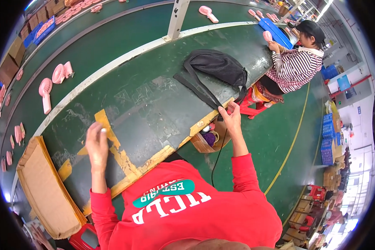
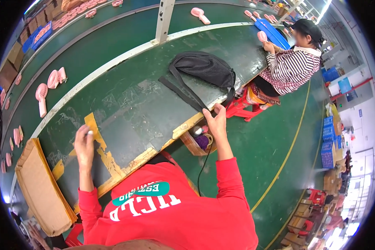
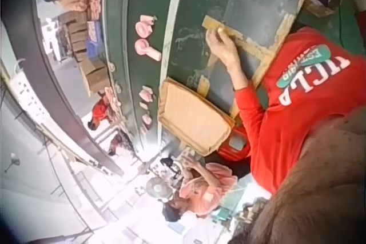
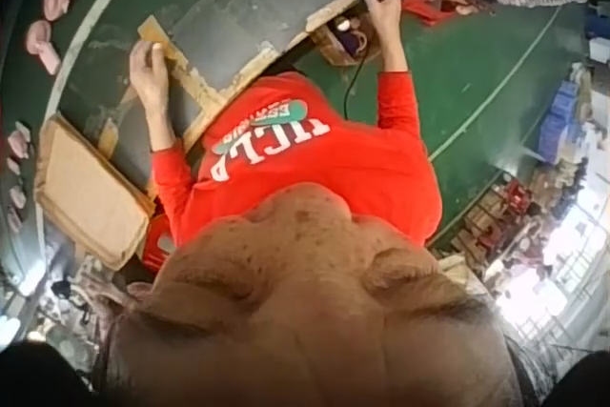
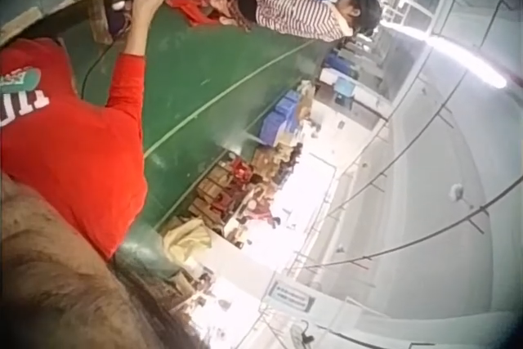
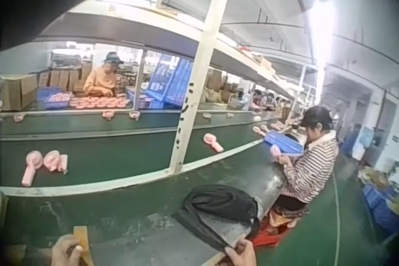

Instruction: The person assembles handheld fans by arranging the internal wiring and circuit board inside the handle, snapping on the handle cover, testing the fan power, and placing the completed fans onto the conveyor belt.

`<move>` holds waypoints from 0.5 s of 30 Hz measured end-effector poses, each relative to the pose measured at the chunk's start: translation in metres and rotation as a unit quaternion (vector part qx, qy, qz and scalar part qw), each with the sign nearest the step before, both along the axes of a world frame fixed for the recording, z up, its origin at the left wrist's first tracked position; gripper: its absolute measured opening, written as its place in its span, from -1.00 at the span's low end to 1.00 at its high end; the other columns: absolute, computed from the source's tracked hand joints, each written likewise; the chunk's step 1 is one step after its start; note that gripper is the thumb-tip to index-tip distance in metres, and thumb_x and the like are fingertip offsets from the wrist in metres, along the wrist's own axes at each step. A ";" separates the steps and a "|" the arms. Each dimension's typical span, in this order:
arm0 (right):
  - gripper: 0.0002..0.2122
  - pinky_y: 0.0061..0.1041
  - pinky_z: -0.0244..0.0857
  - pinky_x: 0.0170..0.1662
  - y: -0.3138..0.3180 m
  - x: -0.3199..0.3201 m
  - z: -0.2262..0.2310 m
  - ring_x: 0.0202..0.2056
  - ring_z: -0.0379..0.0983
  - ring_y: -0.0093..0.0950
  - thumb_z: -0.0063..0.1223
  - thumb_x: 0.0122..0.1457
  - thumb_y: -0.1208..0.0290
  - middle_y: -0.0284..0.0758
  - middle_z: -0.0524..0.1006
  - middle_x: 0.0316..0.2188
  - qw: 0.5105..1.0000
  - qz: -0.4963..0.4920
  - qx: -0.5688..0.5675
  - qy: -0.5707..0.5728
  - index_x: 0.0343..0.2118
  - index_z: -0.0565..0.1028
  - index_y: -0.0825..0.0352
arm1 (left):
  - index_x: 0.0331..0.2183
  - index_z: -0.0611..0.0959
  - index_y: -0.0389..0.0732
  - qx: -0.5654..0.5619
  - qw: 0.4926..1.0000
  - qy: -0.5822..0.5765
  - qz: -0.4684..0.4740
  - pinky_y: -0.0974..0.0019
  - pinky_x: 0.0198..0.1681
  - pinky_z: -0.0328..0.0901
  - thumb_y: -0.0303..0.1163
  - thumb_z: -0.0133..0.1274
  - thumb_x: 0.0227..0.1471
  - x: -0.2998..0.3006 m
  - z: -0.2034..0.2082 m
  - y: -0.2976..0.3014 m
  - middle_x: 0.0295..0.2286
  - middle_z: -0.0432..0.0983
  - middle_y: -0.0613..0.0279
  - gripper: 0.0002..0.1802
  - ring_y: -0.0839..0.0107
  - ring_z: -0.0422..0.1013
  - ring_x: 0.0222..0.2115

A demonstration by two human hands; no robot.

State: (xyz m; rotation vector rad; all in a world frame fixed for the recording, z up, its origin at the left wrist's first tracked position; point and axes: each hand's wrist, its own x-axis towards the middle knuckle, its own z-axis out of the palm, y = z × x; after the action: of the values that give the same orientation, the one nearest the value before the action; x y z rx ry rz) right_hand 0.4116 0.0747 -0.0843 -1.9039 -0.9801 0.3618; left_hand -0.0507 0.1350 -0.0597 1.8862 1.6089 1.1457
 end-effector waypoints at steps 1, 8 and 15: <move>-0.36 -0.36 0.19 0.01 0.000 -0.003 -0.002 -0.02 0.31 -0.23 0.20 -0.08 0.17 0.01 0.35 -0.09 1.000 -0.001 -0.002 -0.019 -0.04 0.23 0.52 | -0.22 0.52 -0.36 0.015 0.999 0.026 -0.011 0.39 -0.10 0.25 -0.52 -0.04 0.02 0.011 0.003 -0.005 -0.13 0.38 0.05 -0.77 0.31 0.34 -0.12; -0.78 -0.58 0.32 -0.32 -0.008 -0.022 0.016 -0.39 0.36 -0.56 0.15 -0.02 0.54 -0.39 0.36 -0.45 0.971 0.176 0.104 0.128 -0.38 0.33 0.44 | -0.28 0.54 -0.22 0.198 0.970 0.026 -0.137 0.17 -0.17 0.33 -0.49 0.07 -0.12 0.097 -0.005 -0.033 -0.28 0.47 0.03 -0.75 0.09 0.41 -0.25; -0.84 -0.70 0.16 -0.38 -0.015 0.003 0.005 -0.45 0.27 -0.69 0.06 0.06 0.49 -0.45 0.42 -0.48 0.941 0.285 -0.059 0.172 -0.33 0.41 0.45 | -0.11 0.38 -0.35 0.197 0.938 0.043 -0.281 0.06 -0.03 0.18 -0.45 0.05 -0.18 0.179 0.003 -0.043 -0.08 0.27 -0.16 -0.49 -0.02 0.22 -0.04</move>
State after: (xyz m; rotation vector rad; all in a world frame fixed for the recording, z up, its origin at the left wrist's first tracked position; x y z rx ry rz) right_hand 0.4146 0.0599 -0.0791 -1.5498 -1.2741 1.0728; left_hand 0.1287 0.0922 -0.0571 2.4566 0.8019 1.1869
